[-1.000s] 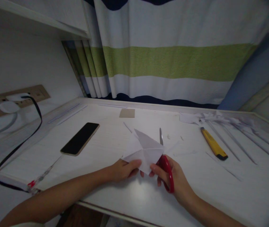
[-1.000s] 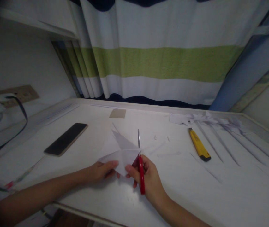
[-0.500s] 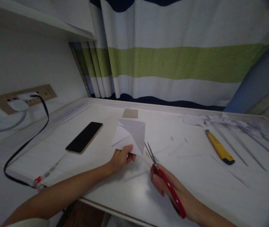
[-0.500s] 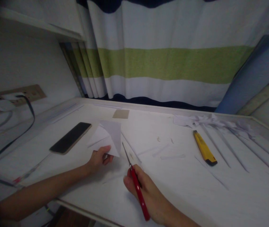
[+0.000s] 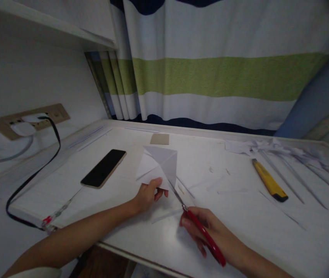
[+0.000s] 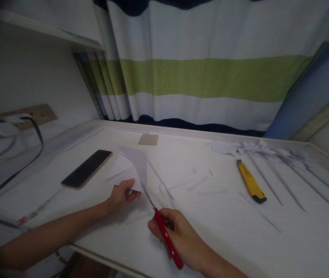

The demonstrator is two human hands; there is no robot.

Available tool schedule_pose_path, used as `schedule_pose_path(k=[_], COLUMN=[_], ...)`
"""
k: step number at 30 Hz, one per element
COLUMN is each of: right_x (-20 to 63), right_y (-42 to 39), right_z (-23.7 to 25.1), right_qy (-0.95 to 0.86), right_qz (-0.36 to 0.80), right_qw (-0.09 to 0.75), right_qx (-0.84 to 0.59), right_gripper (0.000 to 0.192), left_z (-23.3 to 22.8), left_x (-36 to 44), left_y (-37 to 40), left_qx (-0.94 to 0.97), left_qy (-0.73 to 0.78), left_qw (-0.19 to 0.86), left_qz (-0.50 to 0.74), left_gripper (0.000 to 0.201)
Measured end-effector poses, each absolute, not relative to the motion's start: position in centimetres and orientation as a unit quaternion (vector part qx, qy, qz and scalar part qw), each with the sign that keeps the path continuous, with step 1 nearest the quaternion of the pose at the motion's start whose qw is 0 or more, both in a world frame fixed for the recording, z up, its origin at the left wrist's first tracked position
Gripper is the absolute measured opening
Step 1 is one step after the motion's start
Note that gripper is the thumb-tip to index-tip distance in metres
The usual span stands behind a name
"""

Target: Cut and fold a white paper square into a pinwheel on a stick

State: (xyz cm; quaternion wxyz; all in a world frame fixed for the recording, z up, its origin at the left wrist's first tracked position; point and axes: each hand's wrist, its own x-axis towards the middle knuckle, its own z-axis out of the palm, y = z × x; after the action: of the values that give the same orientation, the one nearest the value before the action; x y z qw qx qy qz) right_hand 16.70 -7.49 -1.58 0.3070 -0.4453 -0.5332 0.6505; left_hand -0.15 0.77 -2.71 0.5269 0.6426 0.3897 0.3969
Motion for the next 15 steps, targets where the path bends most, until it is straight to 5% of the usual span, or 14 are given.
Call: schedule_pose_path(k=[15], right_x=[16.68], right_y=[-7.52], right_z=[-2.27], right_qy=[-0.468], right_qz=[0.693], right_qw=[0.293], right_qx=[-0.464], right_gripper=[0.037], left_z=[-2.42], left_x=[0.05], left_y=[0.44], left_qx=[0.656], left_qy=[0.378], left_qw=[0.529], left_qz=[0.383], left_gripper=[0.045])
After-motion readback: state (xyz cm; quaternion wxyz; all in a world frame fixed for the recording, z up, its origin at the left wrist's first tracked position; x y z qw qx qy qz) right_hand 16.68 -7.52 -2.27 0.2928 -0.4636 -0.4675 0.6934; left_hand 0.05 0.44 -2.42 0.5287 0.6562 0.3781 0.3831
